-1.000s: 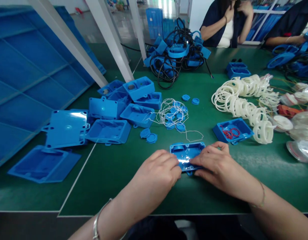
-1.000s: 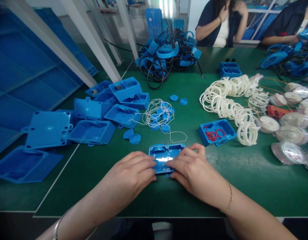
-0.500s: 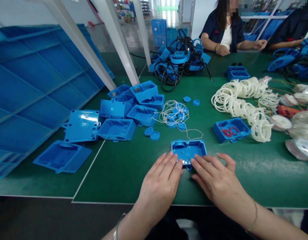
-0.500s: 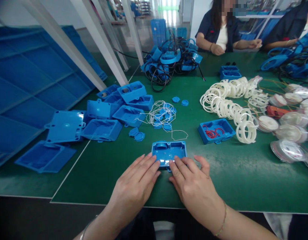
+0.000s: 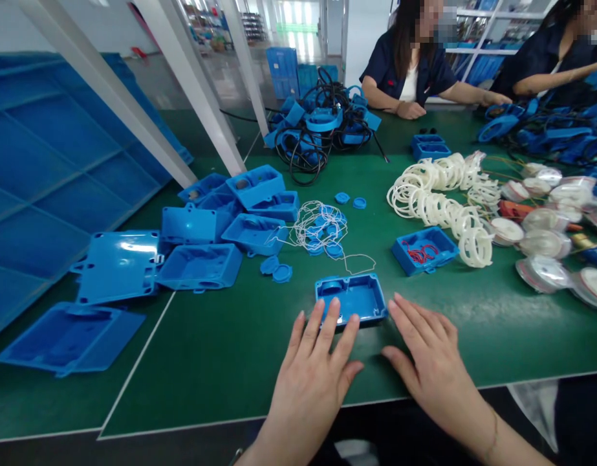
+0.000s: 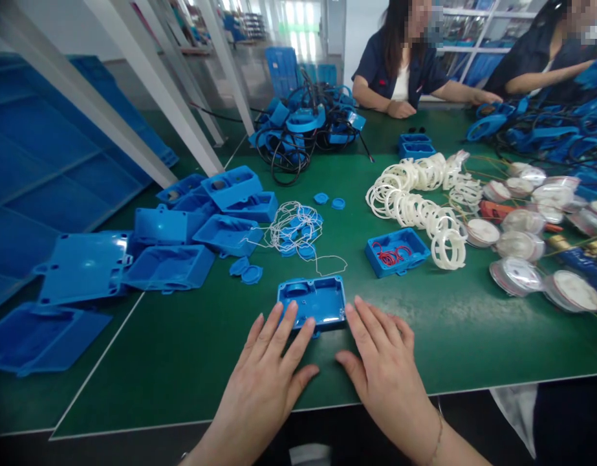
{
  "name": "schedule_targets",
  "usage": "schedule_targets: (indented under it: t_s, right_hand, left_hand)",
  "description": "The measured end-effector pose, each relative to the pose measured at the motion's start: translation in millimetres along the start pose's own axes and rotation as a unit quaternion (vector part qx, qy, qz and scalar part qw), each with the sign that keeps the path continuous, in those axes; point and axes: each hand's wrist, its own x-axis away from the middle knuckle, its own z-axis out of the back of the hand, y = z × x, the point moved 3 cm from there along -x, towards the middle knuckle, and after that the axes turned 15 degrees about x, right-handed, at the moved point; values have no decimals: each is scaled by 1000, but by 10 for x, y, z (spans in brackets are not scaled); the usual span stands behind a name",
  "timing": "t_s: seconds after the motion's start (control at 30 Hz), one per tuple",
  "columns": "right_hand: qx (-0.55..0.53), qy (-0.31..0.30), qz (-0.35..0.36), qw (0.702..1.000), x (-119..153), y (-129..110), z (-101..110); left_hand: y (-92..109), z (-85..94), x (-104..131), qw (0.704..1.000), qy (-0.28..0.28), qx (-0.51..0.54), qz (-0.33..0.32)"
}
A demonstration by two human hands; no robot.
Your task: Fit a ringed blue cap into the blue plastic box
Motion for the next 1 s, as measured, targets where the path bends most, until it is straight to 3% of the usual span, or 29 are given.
schedule_targets:
  t_s: [0.23, 0.43, 0.53, 0.63, 0.83, 1.0]
  right_hand:
    - [14, -36, -8, 999, -59, -55, 34]
    - [-14, -54, 19, 998, -224, 42, -35]
    - [13, -73, 8, 997, -320, 13, -109]
    - [34, -96, 3, 995, -361, -20, -161]
    - [41, -91, 22, 995, -466, -8, -138]
    - [40, -121, 10, 992, -574, -21, -134]
  left_hand:
    - [-43, 64, -26, 999, -43, -3, 4]
    - [-138, 135, -103, 999, -37, -5, -37]
    - [-257, 149, -198, 1000, -24, -8, 8]
    - [-351, 127, -252, 997, -63, -22, 41]
    - [-414, 129, -269, 993, -94, 7, 66]
    - [-462, 157, -323, 989, -118, 22, 85]
